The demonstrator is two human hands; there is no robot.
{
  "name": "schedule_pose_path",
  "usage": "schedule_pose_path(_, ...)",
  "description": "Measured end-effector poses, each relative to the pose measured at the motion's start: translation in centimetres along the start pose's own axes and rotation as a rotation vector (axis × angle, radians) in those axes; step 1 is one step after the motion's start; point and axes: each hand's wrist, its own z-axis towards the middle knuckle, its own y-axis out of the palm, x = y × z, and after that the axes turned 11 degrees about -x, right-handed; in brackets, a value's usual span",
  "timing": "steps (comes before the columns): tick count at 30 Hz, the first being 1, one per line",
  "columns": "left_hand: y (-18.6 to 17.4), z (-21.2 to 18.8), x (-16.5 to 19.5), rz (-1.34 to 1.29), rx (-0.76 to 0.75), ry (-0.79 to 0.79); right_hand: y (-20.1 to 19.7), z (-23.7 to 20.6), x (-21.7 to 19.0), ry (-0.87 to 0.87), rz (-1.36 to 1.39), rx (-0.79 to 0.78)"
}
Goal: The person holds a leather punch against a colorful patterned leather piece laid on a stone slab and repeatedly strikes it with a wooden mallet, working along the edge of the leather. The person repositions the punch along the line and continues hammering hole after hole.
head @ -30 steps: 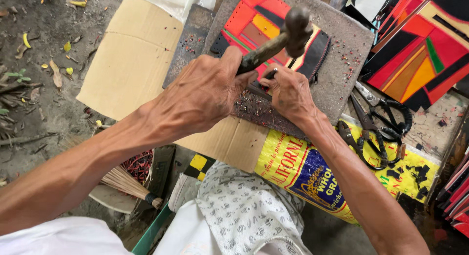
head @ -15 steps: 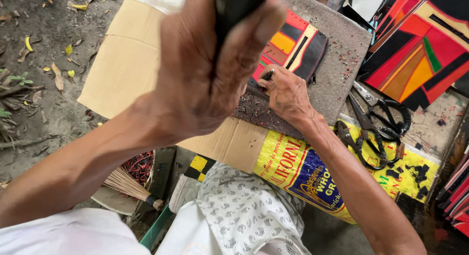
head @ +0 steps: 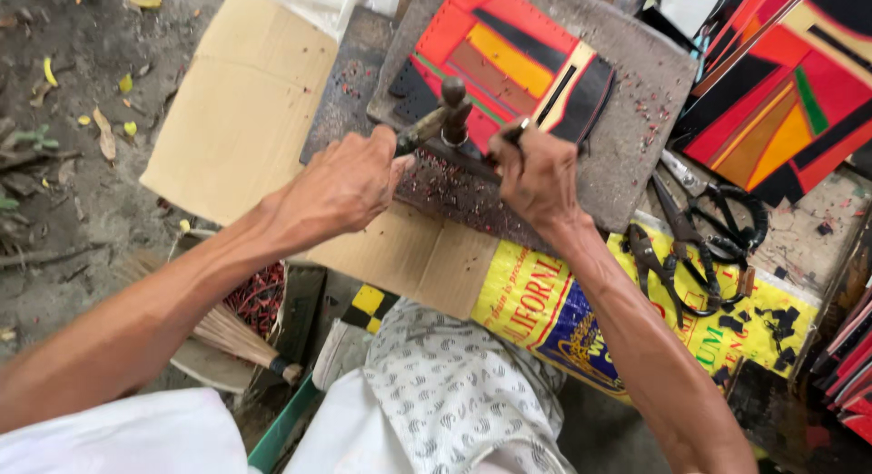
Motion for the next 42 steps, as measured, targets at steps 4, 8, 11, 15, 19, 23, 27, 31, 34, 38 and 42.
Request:
schedule_pose_path(4,0.0,0.0,-0.5,0.001,-0.021,0.022,-0.2,0.4,0.3,0.188,0.63,0.131)
schedule_pose_path(8,-0.4,-0.2,-0.1,-0.035,-0.06,-0.003,-0.1,-1.3,-0.5,-0.096,0.695,-0.195)
schedule_pose_path(11,-0.9,-0.2,0.3,-0.034,-0.039,0.001,-1.1,-1.5,-0.6,-0.032,0.924,-0.236)
schedule_pose_path(15,-1.0,-0.4,0.5,-0.053,-0.046,-0.016,-2.2,0.2,-0.2,-0.003,0.887,-0.017)
schedule_pose_path(19,-1.0,-0.3,0.4,-0.057,-0.077,-0.034,-1.8,0.6,0.0,-0.056,0.383,-0.12)
schedule_pose_path(23,-1.0,-0.3,0.4,-0.09,-0.075,-0.046,-1.5,0.5,0.1,-0.069,0.218,-0.175)
schedule_pose_path(27,-1.2,-0.4,0.3,-0.087,-0.116,-0.067,-1.3,0.5,0.0,-0.146,0.187,-0.139)
schedule_pose_path(31,-1.2,-0.4,0.3,-0.092,-0.085,-0.045,-1.2,0.5,-0.2,-0.066,0.242,-0.174)
schedule_pose_path(34,-1.0,-0.2,0.2,-0.1,-0.087,-0.049,-1.3,0.5,-0.3,-0.061,0.243,-0.17)
schedule_pose_path(38,-0.7,-0.1,-0.3,-0.106,-0.083,-0.041,-1.4,0.5,-0.6,-0.071,0.248,-0.157)
schedule_pose_path(42,-0.5,-0.3,-0.4,-0.086,-0.075,-0.032,-1.3,0.4,-1.1,-0.119,0.129,-0.137)
